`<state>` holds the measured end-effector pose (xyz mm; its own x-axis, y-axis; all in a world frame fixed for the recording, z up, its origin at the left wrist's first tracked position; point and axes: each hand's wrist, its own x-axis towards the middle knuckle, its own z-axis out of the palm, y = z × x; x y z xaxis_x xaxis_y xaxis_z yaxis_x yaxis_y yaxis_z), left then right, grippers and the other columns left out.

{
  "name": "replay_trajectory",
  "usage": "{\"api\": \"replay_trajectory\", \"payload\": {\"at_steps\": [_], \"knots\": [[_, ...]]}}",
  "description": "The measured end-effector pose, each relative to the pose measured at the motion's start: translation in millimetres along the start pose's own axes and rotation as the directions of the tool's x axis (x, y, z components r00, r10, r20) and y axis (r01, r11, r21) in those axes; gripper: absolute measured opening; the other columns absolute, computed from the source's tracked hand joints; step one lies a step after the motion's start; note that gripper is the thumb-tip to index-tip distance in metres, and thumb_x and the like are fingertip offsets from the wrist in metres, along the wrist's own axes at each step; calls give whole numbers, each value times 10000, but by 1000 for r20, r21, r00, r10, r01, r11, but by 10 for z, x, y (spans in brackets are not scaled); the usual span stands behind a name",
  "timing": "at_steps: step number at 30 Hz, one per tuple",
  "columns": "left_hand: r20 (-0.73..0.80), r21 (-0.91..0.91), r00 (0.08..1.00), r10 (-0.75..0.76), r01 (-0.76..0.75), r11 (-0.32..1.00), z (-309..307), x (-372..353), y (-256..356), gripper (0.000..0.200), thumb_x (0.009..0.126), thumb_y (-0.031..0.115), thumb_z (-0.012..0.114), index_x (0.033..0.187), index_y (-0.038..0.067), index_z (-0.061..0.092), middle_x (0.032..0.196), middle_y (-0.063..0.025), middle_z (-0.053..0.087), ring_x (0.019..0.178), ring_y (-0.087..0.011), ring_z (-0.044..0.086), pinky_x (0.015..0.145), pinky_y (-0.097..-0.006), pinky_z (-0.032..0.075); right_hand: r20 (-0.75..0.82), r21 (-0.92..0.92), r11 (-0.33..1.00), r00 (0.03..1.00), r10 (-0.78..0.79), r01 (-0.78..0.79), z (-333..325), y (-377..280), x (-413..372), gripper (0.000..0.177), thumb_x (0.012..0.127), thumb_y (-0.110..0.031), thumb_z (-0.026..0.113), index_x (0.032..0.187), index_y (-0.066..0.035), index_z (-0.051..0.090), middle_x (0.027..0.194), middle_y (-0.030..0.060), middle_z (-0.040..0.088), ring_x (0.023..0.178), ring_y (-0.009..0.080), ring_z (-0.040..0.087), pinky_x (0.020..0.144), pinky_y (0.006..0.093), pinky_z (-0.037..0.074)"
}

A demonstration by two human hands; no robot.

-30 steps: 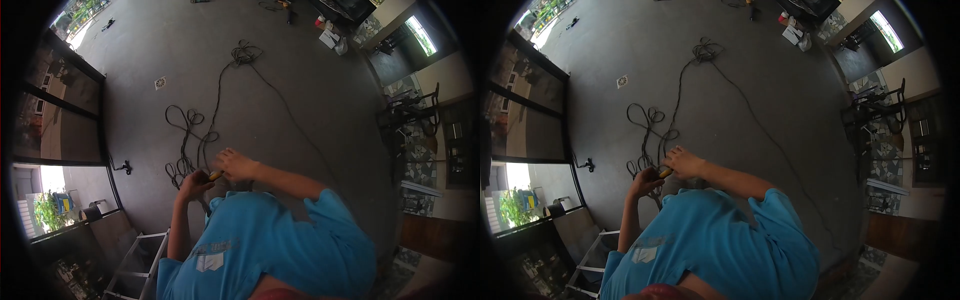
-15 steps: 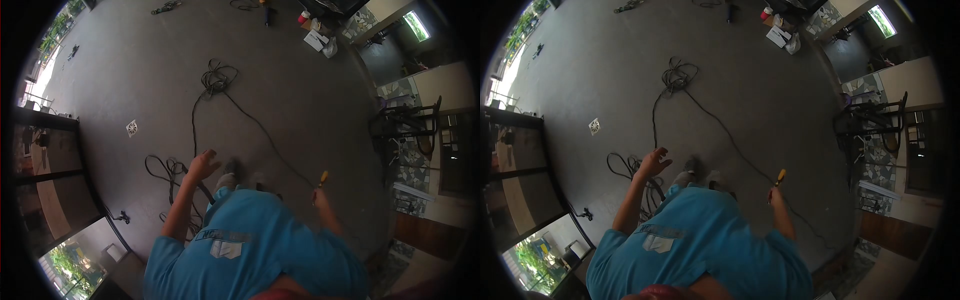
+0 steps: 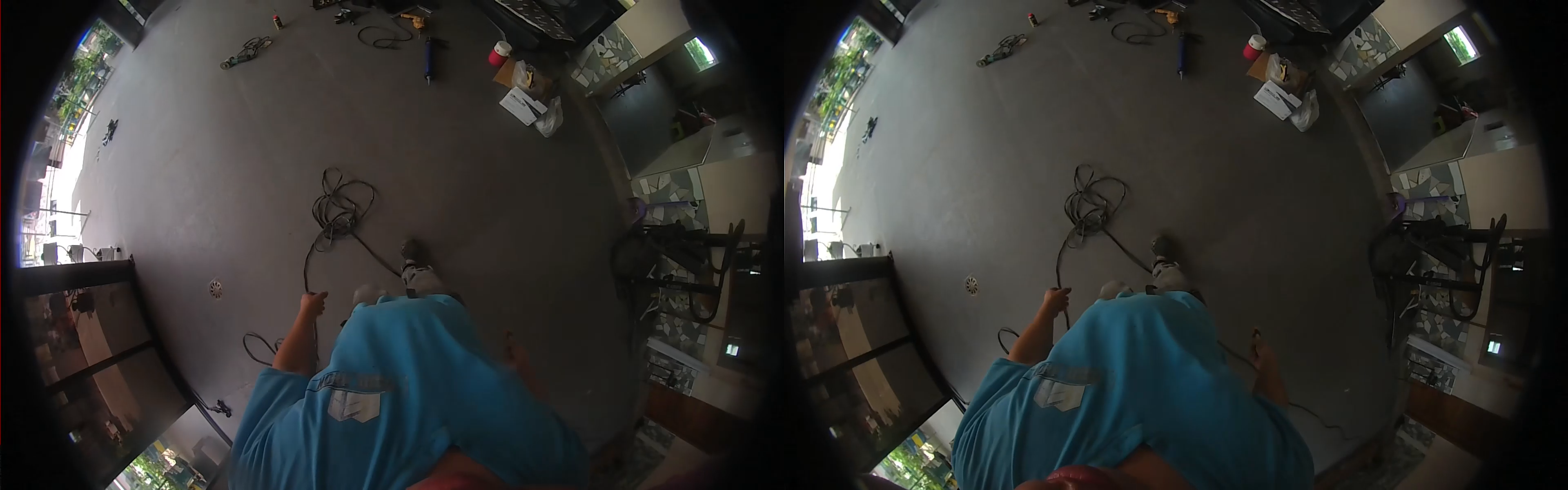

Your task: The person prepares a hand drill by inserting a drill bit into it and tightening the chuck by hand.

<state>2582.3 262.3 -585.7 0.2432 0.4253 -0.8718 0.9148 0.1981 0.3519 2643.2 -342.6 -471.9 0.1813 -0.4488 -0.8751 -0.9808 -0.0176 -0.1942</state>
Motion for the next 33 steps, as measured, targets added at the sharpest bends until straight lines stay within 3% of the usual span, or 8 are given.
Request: {"api": "replay_trajectory", "payload": {"at_steps": [3,6,8,13,17,25,29,33], "knots": [[113,374,990,-79,32,927,-221,-179,451,443,796,319,699,1068,-14,594,860,-96,615,728,-176,592,623,-312,489,394,-74,960,892,-221,271,981,-2030,646,120,875,-151,488,764,-105,488,618,-24,435,486,75,386,407,249,304],[188,62,981,42,-55,997,-304,-34,1045,440,803,319,692,1069,-17,591,885,-105,621,738,-186,602,638,-318,495,482,22,857,746,-460,515,2139,-4179,-330,150,882,-181,541,788,-131,436,612,-36,432,451,39,347,393,212,276],[-26,-301,998,61,-66,951,-309,249,1408,399,780,306,713,973,-21,589,792,-91,602,640,-169,575,543,-283,464,558,-45,744,635,-534,666,2801,-5314,-529,134,888,-209,528,809,-100,525,588,-49,428,436,30,334,385,206,245],[-24,-366,997,-72,58,929,-377,1237,2813,379,796,279,708,978,-29,584,785,-84,598,639,-160,575,529,-277,456,641,-27,700,549,-536,714,4291,-7319,-755,155,882,-205,483,815,-79,543,574,-47,421,423,38,322,379,217,252],[-38,-420,997,-64,42,907,-577,1933,4281,378,801,279,703,986,-30,585,743,-76,590,639,-151,576,522,-267,449,705,-61,803,595,-386,593,4959,-8200,-830,194,895,-227,436,822,-79,537,578,-50,406,427,43,297,386,217,244],[-53,20,874,484,-483,875,-1016,2952,7844,417,809,320,672,1019,-35,614,918,-107,654,788,-186,614,695,-308,489,555,-222,942,827,-92,253,5887,-9567,-90,185,868,-215,413,788,-95,530,567,-52,388,427,55,287,390,221,238],[-125,-164,829,546,-560,812,-1058,3141,9276,458,833,367,651,1059,-27,595,912,-87,635,771,-158,580,695,-303,473,443,-469,838,895,-50,278,6695,-10483,465,162,844,-185,427,738,-106,521,554,-59,403,420,50,307,384,226,233],[-155,-434,932,327,-362,825,-818,3754,9706,380,846,312,664,1036,-12,601,842,-51,616,770,-131,569,679,-276,461,308,-723,634,950,-61,275,7858,-11674,1075,188,847,-178,419,744,-81,542,609,34,489,466,134,416,419,291,328]]}}
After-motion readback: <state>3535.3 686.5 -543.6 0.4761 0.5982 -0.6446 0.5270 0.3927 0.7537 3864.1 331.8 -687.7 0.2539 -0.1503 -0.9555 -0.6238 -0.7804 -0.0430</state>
